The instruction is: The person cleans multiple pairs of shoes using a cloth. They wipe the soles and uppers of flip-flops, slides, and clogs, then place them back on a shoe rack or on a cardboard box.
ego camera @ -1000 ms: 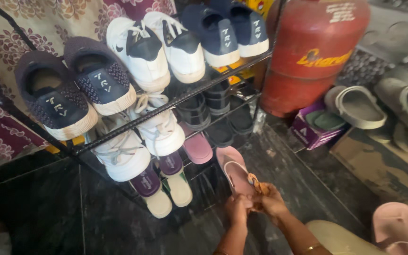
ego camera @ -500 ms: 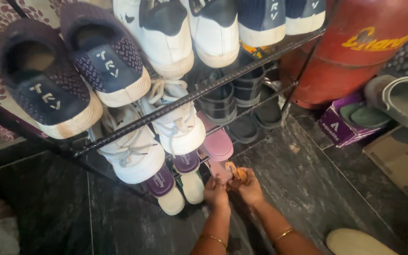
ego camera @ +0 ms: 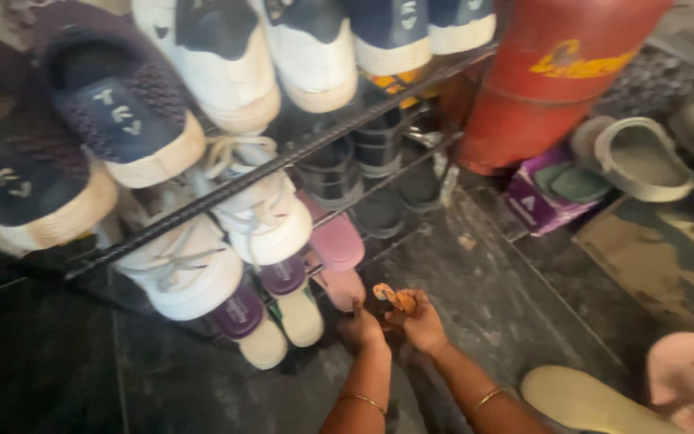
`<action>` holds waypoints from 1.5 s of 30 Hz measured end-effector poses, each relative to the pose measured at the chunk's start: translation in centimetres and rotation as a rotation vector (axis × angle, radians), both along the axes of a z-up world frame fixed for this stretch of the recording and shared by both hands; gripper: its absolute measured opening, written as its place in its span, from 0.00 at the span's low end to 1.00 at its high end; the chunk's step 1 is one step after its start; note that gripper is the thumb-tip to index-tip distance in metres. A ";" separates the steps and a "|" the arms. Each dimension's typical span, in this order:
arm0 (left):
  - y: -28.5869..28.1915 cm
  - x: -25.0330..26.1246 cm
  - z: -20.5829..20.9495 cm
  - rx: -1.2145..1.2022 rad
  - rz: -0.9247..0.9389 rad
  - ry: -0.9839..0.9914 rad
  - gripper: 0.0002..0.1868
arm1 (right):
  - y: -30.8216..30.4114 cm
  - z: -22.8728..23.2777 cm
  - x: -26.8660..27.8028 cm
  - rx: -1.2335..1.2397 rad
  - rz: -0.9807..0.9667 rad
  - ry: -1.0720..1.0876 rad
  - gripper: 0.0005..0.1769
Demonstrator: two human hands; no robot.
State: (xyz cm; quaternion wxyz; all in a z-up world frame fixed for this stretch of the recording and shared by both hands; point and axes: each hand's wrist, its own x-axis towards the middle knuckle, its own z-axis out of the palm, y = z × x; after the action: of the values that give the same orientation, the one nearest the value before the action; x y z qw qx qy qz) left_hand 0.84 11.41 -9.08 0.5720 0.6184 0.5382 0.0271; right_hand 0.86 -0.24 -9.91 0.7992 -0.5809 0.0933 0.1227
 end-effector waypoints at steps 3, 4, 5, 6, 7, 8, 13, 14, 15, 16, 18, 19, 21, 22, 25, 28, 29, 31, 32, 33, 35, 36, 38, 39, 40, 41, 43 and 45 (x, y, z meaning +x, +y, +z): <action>-4.0 0.8 -2.8 0.033 -0.068 0.080 0.32 | -3.8 2.8 -2.0 -0.116 -0.061 0.056 0.27; -5.7 1.1 -4.3 0.054 -0.112 0.060 0.32 | -5.2 3.6 -2.5 -0.143 -0.087 0.028 0.26; -7.8 1.5 -5.7 0.083 -0.168 0.032 0.33 | -6.9 4.2 -3.1 -0.172 -0.116 0.002 0.25; -10.2 1.6 -7.0 0.103 -0.235 -0.023 0.33 | -8.7 4.6 -3.7 -0.203 -0.144 -0.023 0.24; -12.4 1.7 -7.9 0.112 -0.304 -0.076 0.34 | -10.8 4.8 -4.3 -0.283 -0.192 -0.035 0.23; -14.6 1.5 -8.5 0.113 -0.371 -0.132 0.35 | -13.1 4.8 -4.8 -0.362 -0.239 -0.044 0.22; -25.2 -1.8 -4.3 -0.589 -0.604 -0.436 0.35 | -26.7 3.9 -8.5 -1.301 -0.570 -0.087 0.24; -27.0 -2.9 -2.9 -0.671 -0.694 -0.429 0.34 | -29.6 3.8 -9.7 -1.524 -0.643 -0.136 0.25; -28.5 -4.2 -1.8 -0.715 -0.757 -0.436 0.34 | -32.2 3.8 -11.0 -1.487 -0.751 -0.009 0.28; -30.1 -5.5 -0.7 -0.759 -0.820 -0.442 0.35 | -34.4 3.9 -12.2 -1.443 -0.857 0.117 0.32; -32.2 -7.4 0.8 -0.819 -0.928 -0.433 0.36 | -37.3 3.8 -13.4 -1.049 -0.977 0.447 0.36; -33.0 -8.3 1.3 -0.839 -0.968 -0.417 0.36 | -38.4 3.7 -13.8 -0.838 -1.018 0.595 0.39; -34.3 -9.1 1.8 -0.848 -1.028 -0.382 0.37 | -39.8 3.0 -14.1 -0.633 -1.058 0.535 0.35; -34.6 -9.2 1.9 -0.837 -1.046 -0.364 0.37 | -40.3 2.4 -14.1 -0.531 -1.075 0.502 0.34; -34.5 -9.0 1.3 -0.835 -1.075 -0.383 0.38 | -41.5 -0.6 -14.1 -0.235 -1.106 0.398 0.30; -34.1 -8.6 1.0 -0.833 -1.078 -0.401 0.38 | -44.1 -1.7 -13.6 -0.693 -0.693 0.417 0.19; -33.9 -8.3 1.0 -0.828 -1.077 -0.402 0.38 | -44.1 -1.9 -13.3 -0.497 -0.815 0.468 0.16; -33.3 -8.1 1.3 -0.819 -1.068 -0.409 0.37 | -43.9 -1.8 -12.8 -0.090 -1.030 0.562 0.15; -32.9 -8.2 1.5 -0.816 -1.062 -0.412 0.37 | -43.7 -1.7 -12.6 0.063 -1.007 0.501 0.11; -32.6 -8.2 1.8 -0.809 -1.057 -0.402 0.37 | -43.5 -1.4 -12.3 0.211 -0.978 0.436 0.08; -31.8 -8.0 2.7 -0.788 -1.044 -0.392 0.37 | -42.6 -0.8 -12.5 0.382 -0.881 0.300 0.05; -31.4 -7.7 3.1 -0.763 -1.044 -0.397 0.37 | -41.8 0.2 -12.1 0.396 -0.843 0.248 0.05; -30.4 -7.3 3.6 -0.714 -1.033 -0.399 0.38 | -38.4 4.3 -11.0 0.401 -0.783 0.239 0.06; -29.8 -6.6 3.8 -0.612 -1.025 -0.487 0.37 | -36.3 7.1 -10.7 0.407 -0.753 0.233 0.07; -29.2 -5.4 4.0 -0.507 -1.013 -0.570 0.38 | -34.0 10.0 -10.5 0.412 -0.714 0.214 0.08; -28.4 -4.4 4.3 -0.399 -0.994 -0.654 0.39 | -31.6 12.8 -10.3 0.416 -0.670 0.189 0.10; -25.9 -3.1 5.0 -0.436 -0.826 -0.776 0.42 | -27.2 17.9 -10.2 0.425 -0.544 0.111 0.13; -22.6 -1.9 6.2 -0.488 -0.726 -0.864 0.43 | -23.4 21.9 -10.6 0.401 -0.439 0.138 0.16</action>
State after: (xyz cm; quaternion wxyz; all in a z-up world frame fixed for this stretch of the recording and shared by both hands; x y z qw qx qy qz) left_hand -1.06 -11.15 -2.85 0.8362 0.5465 0.0035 -0.0450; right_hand -9.73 -23.68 12.00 0.8972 -0.3677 0.2447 0.0021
